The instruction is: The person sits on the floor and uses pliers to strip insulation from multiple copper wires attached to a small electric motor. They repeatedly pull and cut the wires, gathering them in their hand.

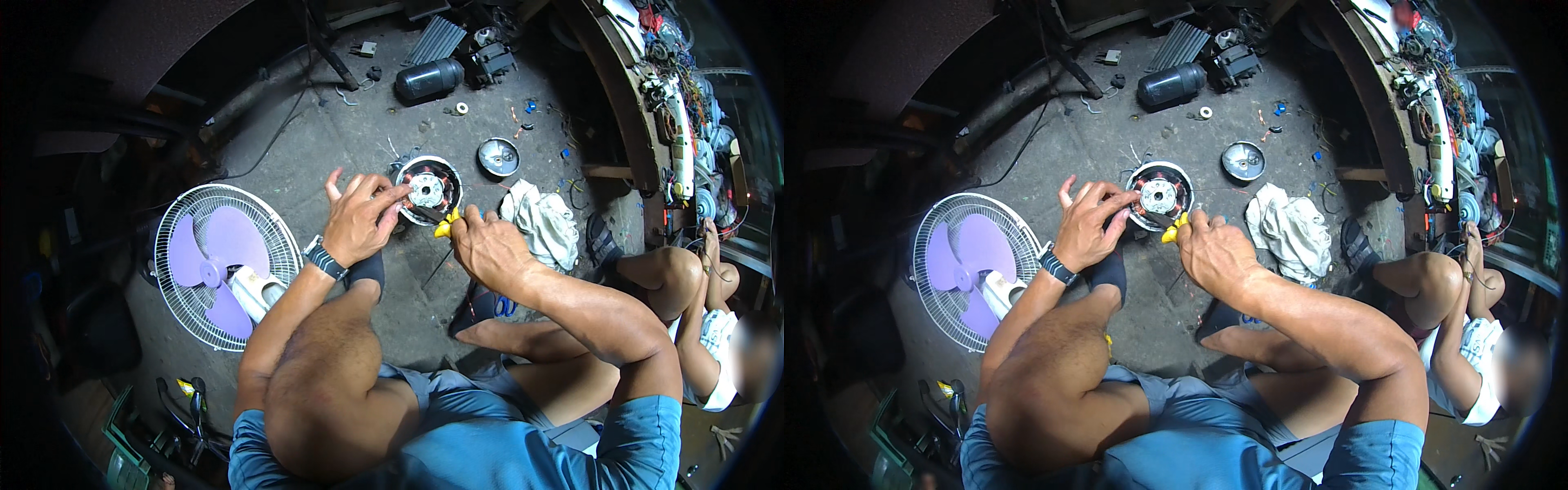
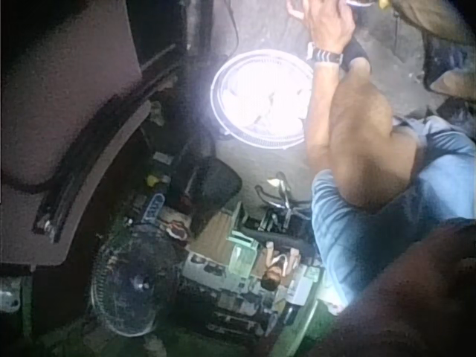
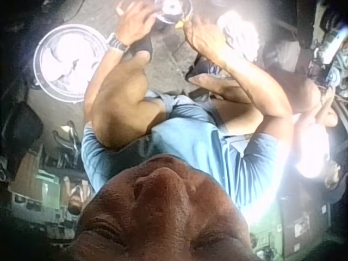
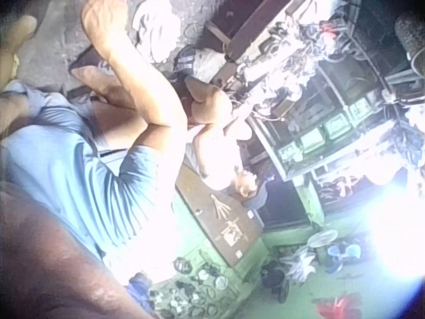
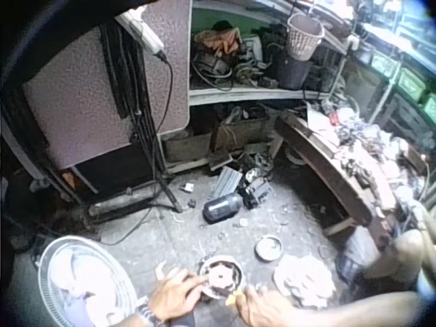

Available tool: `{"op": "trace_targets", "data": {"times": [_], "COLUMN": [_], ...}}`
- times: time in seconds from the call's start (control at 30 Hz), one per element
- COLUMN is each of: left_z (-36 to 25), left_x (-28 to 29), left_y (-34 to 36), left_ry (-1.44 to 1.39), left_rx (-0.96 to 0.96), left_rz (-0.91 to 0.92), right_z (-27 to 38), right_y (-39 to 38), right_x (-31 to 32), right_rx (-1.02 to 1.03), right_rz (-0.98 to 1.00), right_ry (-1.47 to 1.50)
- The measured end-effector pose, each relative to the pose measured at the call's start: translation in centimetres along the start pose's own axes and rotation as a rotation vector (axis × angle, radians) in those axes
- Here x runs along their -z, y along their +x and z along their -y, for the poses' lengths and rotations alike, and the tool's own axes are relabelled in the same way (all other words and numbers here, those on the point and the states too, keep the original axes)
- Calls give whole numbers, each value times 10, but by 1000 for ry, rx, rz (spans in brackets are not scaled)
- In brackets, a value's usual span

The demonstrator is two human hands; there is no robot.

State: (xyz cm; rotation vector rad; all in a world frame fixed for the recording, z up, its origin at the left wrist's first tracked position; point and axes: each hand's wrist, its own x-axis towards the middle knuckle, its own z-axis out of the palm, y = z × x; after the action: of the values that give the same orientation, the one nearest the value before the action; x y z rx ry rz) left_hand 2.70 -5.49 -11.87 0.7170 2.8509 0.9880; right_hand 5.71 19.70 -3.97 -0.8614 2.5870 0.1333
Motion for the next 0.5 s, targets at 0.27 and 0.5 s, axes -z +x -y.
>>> {"op": "trace_targets", "data": {"times": [0.27, 0.5], "left_z": [6, 7], "left_x": [-10, -11], "left_y": [-3, 0], "left_ry": [-4, -115], "left_rx": [57, 35], "left_rz": [-6, -115], "right_z": [-13, -11], "right_y": [-24, -14], "right_x": [15, 3], "right_rx": [-15, -78], "right_rz": [0, -95], "right_ry": [29, 57]}}
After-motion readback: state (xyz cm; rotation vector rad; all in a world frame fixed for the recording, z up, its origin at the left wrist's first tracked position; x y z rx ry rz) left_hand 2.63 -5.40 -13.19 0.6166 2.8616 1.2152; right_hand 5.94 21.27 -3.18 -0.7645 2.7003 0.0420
